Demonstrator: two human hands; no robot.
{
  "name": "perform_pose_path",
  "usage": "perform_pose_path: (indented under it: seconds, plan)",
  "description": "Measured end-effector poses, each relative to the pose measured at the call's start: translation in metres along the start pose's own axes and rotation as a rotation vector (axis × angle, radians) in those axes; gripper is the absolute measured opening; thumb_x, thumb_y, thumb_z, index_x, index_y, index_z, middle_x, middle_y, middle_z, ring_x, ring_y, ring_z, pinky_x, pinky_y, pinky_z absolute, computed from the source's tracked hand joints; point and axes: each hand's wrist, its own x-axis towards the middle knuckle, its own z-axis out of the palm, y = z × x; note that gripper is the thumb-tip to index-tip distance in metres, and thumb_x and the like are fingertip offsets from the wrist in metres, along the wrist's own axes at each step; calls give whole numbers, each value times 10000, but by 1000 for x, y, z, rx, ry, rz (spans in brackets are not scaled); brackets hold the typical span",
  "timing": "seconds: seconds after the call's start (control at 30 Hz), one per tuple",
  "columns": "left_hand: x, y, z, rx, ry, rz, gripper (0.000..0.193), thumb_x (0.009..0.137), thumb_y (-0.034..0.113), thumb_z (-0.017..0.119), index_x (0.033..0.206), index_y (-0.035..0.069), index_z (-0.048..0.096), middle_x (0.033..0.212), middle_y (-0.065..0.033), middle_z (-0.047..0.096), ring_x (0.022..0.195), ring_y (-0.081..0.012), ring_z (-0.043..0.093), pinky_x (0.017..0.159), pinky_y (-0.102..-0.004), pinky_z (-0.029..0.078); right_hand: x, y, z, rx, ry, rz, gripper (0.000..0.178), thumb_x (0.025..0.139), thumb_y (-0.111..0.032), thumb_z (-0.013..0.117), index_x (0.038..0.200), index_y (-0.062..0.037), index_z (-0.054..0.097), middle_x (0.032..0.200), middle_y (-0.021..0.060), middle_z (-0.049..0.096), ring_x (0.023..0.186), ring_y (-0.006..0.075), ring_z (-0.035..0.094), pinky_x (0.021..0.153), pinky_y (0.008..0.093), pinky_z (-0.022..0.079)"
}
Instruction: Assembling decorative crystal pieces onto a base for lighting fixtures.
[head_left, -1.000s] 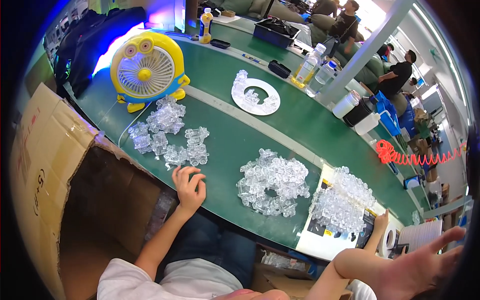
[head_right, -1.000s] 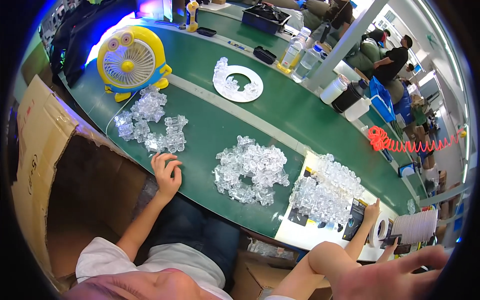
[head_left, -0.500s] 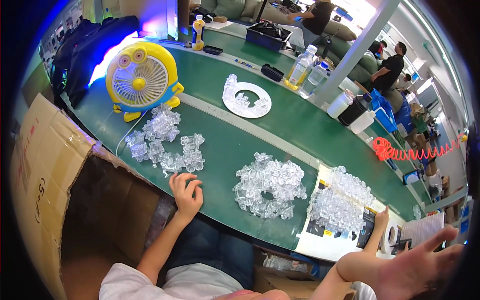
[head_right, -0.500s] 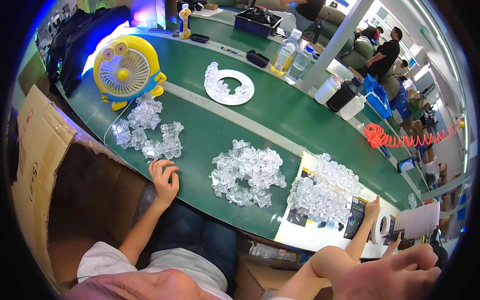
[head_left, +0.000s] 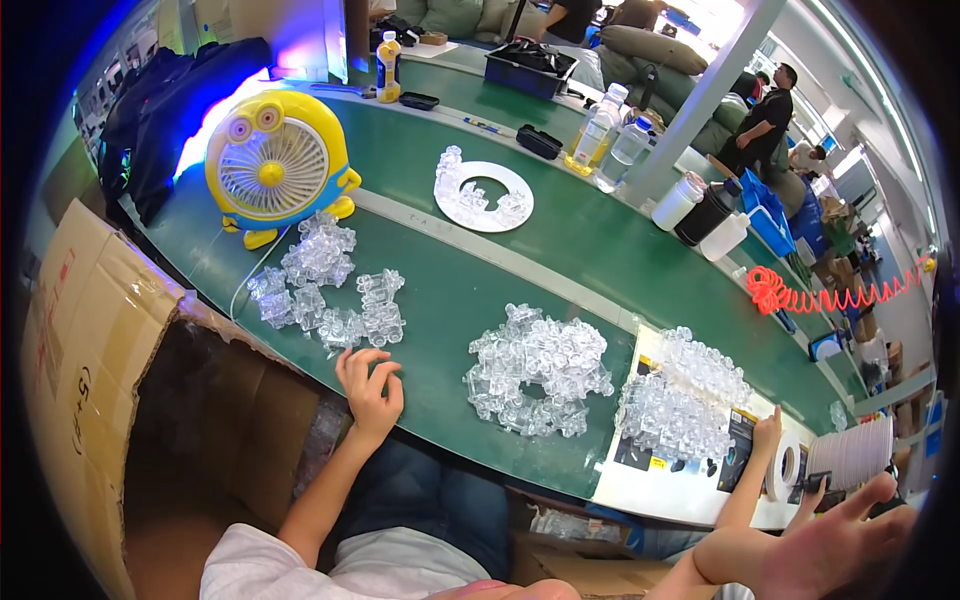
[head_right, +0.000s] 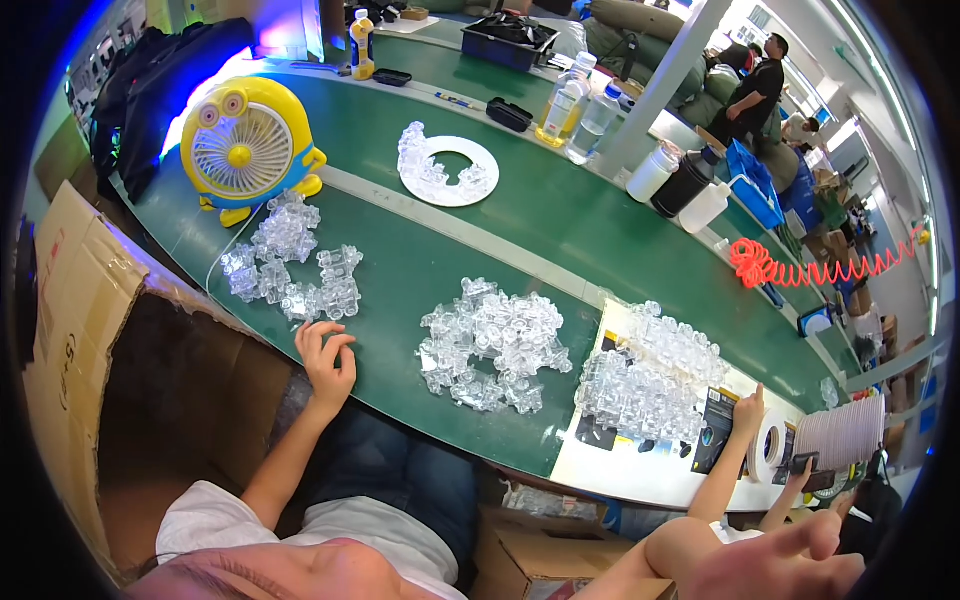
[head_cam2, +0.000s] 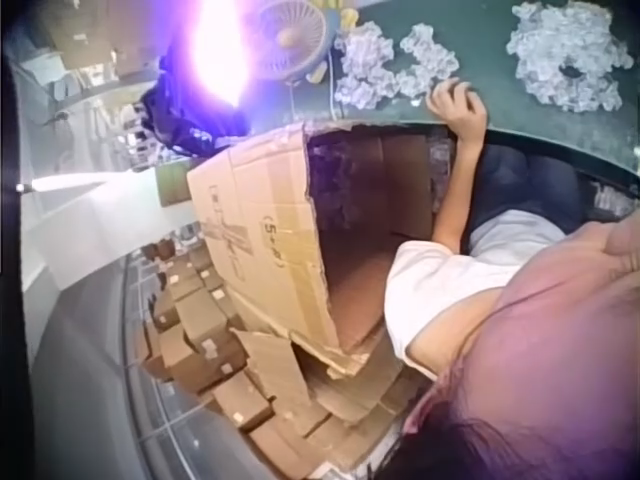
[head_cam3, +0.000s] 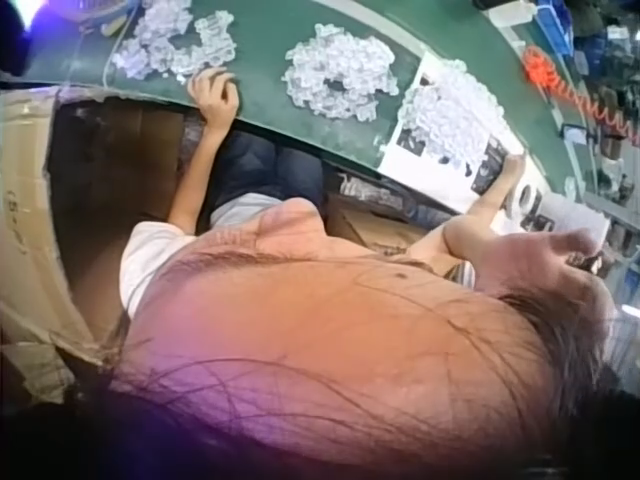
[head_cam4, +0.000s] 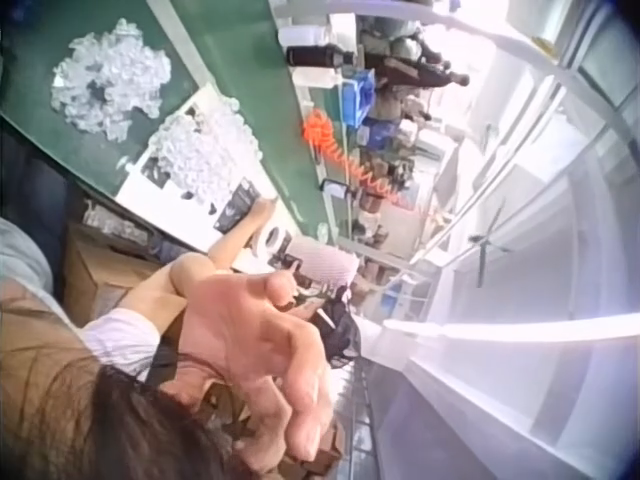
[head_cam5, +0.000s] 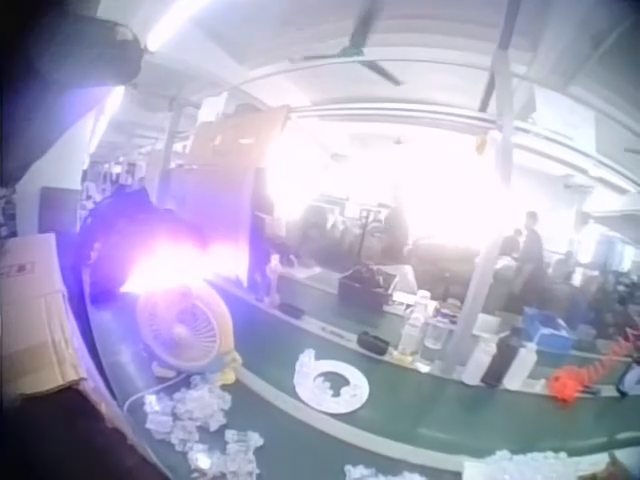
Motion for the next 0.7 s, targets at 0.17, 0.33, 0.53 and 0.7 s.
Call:
perform_pose_path:
  seconds: [0.17,0.33,0.53,0.7]
  plan:
    - [3,2,-5,1,-4,-13,134,661,-8,554,761,68,602,940,-63,562,943,-249,539,972,-470,330,-24,-2,-25,227,-12,196,346,783,-196,665,1114,-180,565,1392,-14,278,1260,186,311,1007,508,303]
    - [1,3,-2,8,-3,-18,145,649,-22,561,757,68,595,933,-69,560,946,-254,539,966,-471,336,-96,23,-26,-124,-158,451,388,775,-210,647,1076,-29,482,1171,181,471,1031,274,508,872,433,419]
    - [2,2,-5,-16,-13,-41,148,647,-29,560,756,67,588,924,-69,546,947,-261,531,974,-482,318,-197,29,-25,-705,-351,731,363,728,22,621,1079,-37,549,1145,214,497,935,280,568,775,371,480]
    - [-1,1,-2,-3,-16,-30,154,640,-15,575,762,77,587,935,-62,544,961,-260,534,979,-498,310,-229,34,-45,-690,-304,588,361,730,58,619,1076,-18,550,1070,185,534,709,220,605,628,299,514]
